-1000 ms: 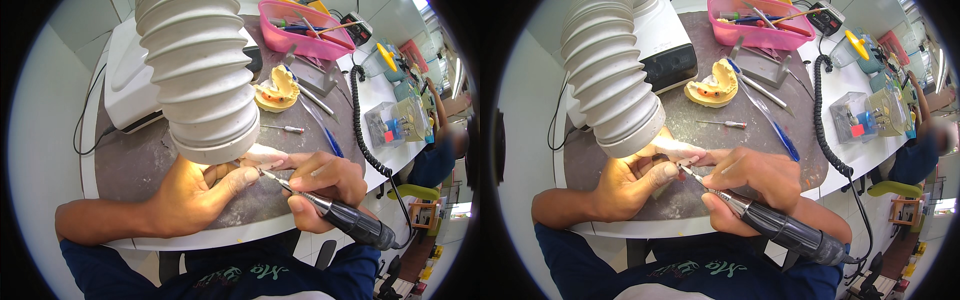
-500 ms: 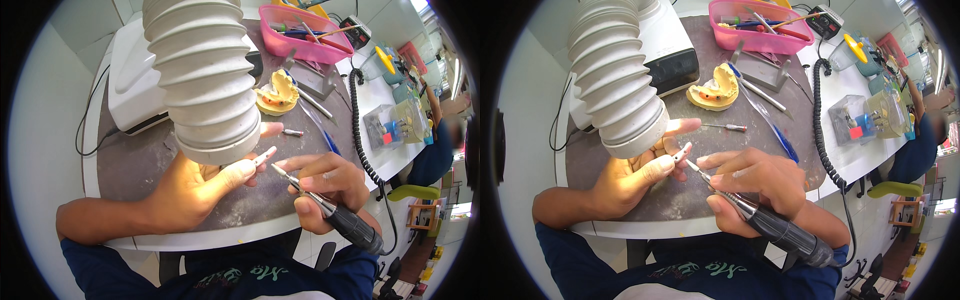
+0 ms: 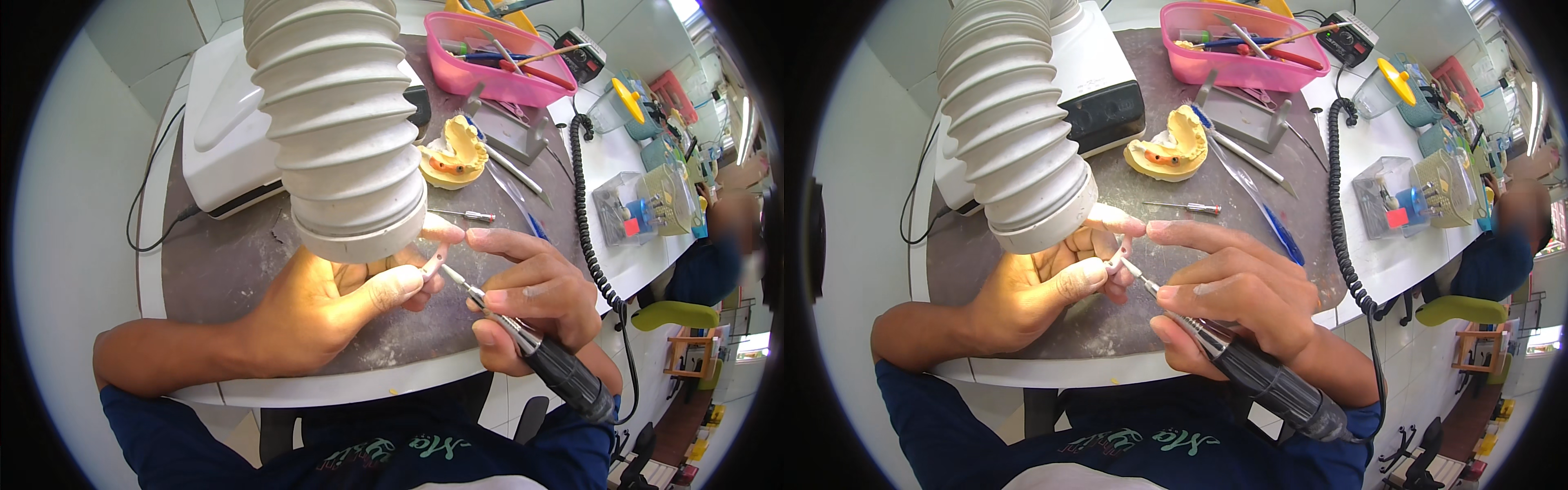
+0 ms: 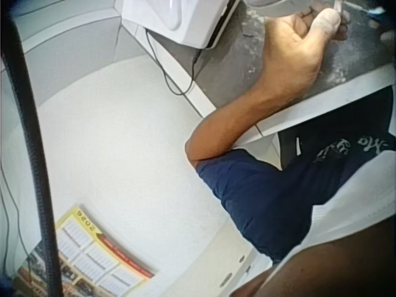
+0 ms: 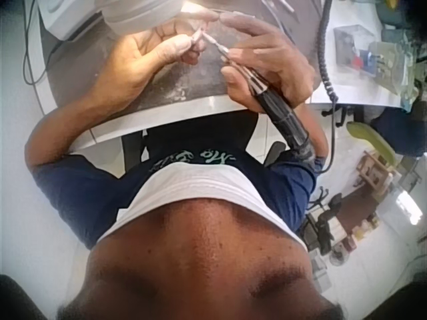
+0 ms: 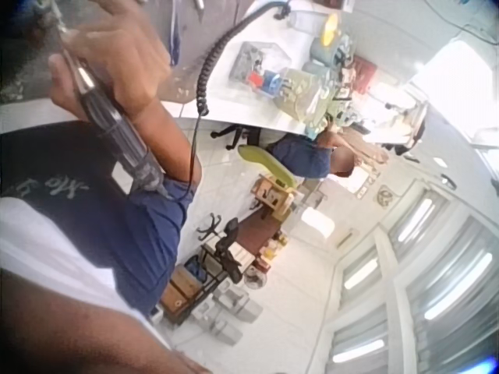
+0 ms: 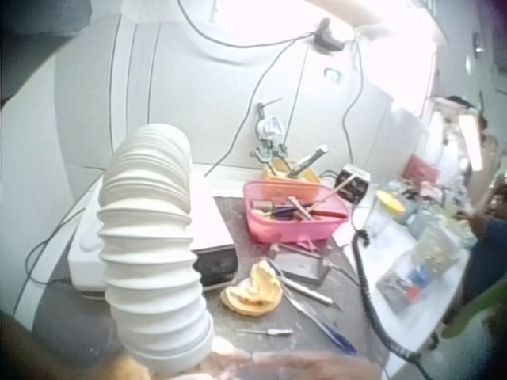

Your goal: The person uses a rotary handpiece to grind and shape a small white object, likely a dental crown or bridge component. They periodically inspect the object and fit it into a yellow dental model to check the alignment. The person works at a bench equipped with a dust extraction hose and various dental tools.

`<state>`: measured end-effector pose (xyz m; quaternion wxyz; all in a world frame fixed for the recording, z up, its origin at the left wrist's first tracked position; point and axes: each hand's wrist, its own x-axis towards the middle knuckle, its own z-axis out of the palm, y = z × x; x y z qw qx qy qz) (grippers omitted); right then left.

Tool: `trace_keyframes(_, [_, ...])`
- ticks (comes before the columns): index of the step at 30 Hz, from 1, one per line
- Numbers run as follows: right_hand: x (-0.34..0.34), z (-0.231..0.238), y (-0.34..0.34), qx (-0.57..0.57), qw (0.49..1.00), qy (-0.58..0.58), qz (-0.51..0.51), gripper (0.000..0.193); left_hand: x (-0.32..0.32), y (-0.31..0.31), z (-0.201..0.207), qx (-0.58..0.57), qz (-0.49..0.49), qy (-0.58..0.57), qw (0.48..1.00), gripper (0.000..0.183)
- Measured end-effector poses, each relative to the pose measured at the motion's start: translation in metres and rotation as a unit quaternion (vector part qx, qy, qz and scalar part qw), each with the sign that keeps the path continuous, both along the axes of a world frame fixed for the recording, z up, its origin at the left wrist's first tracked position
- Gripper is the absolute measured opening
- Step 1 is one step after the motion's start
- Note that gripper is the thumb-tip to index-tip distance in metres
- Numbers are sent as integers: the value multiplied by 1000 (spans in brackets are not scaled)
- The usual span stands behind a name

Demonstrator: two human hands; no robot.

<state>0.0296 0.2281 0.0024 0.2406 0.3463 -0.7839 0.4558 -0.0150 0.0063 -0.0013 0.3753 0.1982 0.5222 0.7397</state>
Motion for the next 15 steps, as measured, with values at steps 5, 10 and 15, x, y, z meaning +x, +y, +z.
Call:
trace_keyframes(5, [0, 2, -1, 22, 1000, -2, -6, 26, 0, 0, 0, 10, 5, 3, 1000, 46])
trace_keyframes(10, [-2, 3, -1, 40, 999, -4, -1, 24, 2, 1, 0, 23, 13, -2, 1000, 45])
trace_keyframes(15, [-3, 0, 4, 66, 998, 2, 14, 25, 1, 1, -1, 19, 12, 7, 1000, 45])
